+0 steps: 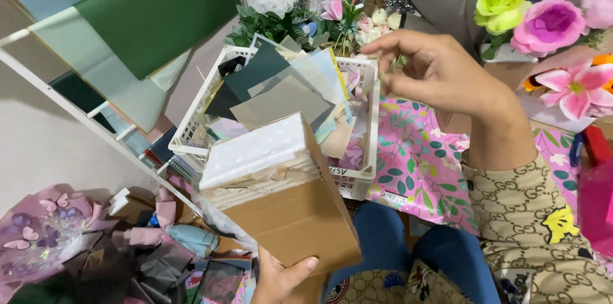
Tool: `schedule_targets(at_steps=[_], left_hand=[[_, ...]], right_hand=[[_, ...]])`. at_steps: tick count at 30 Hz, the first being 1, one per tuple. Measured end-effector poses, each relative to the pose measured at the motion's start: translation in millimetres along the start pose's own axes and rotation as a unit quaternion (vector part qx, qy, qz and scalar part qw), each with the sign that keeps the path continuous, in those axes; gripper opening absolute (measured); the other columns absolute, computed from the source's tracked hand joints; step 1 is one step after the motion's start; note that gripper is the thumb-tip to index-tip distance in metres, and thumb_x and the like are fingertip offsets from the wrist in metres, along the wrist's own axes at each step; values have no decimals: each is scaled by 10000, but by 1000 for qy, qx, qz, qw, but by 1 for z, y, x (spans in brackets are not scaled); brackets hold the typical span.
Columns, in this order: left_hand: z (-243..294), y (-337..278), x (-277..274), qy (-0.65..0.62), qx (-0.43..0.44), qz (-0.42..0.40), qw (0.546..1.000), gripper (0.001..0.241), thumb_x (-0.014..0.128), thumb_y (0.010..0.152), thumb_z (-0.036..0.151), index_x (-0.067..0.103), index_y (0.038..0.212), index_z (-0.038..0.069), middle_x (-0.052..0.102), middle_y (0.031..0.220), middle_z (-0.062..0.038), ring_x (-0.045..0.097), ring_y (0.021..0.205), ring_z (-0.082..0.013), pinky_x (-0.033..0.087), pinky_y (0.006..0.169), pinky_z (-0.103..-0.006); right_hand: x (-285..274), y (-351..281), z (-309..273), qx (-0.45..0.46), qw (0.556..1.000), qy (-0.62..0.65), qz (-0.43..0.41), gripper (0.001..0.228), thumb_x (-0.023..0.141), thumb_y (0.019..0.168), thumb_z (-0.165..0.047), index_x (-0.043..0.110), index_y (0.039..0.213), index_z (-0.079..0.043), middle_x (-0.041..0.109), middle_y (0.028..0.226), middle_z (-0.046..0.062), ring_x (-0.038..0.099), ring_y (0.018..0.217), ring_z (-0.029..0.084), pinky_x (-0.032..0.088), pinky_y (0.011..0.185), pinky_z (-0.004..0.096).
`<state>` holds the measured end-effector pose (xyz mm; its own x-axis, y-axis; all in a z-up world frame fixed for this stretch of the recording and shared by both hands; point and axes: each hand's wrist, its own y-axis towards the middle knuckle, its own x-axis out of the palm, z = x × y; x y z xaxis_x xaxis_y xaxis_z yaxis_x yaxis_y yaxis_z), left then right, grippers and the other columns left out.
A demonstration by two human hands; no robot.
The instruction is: The person sorts through a white plastic basket filled with various colored sheets of paper and cardstock. They pick up individual sheets, examine them, and place them into a small cardboard box or onto a stack on the table.
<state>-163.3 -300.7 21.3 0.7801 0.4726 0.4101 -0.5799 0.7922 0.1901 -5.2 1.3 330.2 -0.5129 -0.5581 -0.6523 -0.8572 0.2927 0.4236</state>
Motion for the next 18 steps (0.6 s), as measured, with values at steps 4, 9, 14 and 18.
schedule_targets(at_steps=[4, 9, 14, 18], left_hand=[[-15, 11, 2, -33, -1, -110, 993, 912, 959, 763, 257, 394, 1440, 25, 658, 1317, -175, 667, 1174, -298, 554, 973, -488], [-9, 25, 55, -113, -36, -258, 959, 863, 953, 792, 288, 411, 1406, 17, 643, 1266, -144, 639, 1149, -251, 556, 950, -430], [-25, 18, 81, -237, -85, -188, 949, 835, 911, 787, 276, 439, 1423, 12, 655, 1299, -185, 648, 1186, -329, 545, 990, -494], [-15, 12, 94, -279, -145, -180, 932, 792, 848, 800, 308, 461, 1440, 48, 652, 1335, -174, 641, 1231, -348, 532, 1033, -517]], right_hand=[[1, -15, -3, -7, 997, 5, -80, 443, 604, 912, -21, 644, 1347, -95, 746, 916, 17, 669, 727, 46, 515, 556, 190], [25, -31, 11, 25, 966, 206, -154, 443, 674, 944, -85, 602, 1378, -31, 732, 1173, 51, 667, 828, 57, 554, 649, 198], [72, -80, 70, 50, 899, 415, -127, 556, 645, 950, 70, 436, 1460, -3, 716, 1232, 135, 719, 991, 157, 597, 790, 279], [111, -127, 65, 81, 852, 497, -146, 453, 690, 990, -187, 579, 1388, 0, 683, 1338, 104, 672, 1206, 221, 593, 1003, 400]])
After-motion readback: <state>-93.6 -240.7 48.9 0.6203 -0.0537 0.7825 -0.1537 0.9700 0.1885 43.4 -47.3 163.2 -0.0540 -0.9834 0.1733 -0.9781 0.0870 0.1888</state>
